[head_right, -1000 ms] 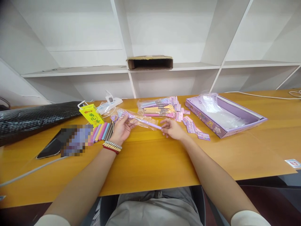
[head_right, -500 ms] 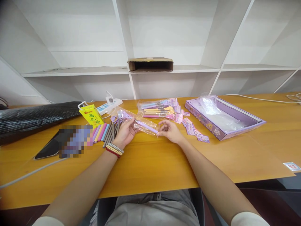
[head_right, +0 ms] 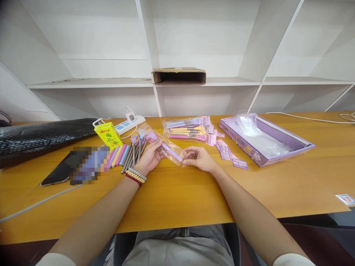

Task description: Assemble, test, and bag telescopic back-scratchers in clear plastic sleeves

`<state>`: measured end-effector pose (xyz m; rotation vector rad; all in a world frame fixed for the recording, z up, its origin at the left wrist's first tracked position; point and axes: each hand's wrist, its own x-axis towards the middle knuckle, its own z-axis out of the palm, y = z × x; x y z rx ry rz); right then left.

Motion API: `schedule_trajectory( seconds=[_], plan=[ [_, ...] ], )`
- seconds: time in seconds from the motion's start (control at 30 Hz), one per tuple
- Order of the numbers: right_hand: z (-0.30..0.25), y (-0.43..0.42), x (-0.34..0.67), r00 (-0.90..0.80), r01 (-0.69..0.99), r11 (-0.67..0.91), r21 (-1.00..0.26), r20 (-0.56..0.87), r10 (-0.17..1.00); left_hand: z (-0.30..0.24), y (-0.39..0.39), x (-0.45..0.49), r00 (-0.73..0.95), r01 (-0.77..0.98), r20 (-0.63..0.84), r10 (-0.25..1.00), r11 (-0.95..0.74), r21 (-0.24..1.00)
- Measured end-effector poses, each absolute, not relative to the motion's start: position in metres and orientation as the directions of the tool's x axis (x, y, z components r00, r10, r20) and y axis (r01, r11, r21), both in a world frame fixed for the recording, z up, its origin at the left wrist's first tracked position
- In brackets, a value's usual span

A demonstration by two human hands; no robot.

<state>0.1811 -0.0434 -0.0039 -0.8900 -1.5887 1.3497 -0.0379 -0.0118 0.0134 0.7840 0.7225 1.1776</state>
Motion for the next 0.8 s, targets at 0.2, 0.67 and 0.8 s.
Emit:
schedule_trajectory(
  seconds=[0.2, 0.67, 0.8],
  plan=[
    [-0.0008, -0.0446, 0.18, -0.328, 0.084, 0.191, -0.978, 0.154, 0.932, 0.0098, -0.0105, -0.0366, 0.234, -0.5, -0.077, 0.969, 0.188, 0.845],
    [-0.0012, -0.0495, 0.1749, -0.322, 0.222, 0.376, -0.899, 0.296, 0.899, 0.0113, -0.0183, -0.031, 0.277, -0.433, -0.082, 0.957, 0.2, 0.879],
    [-0.0004, -0.0492, 0.1755, -0.355, 0.176, 0.305, -0.936, 0.228, 0.907, 0.0109, -0.013, -0.0344, 0.213, -0.464, -0.028, 0.977, 0.126, 0.877]
  ],
)
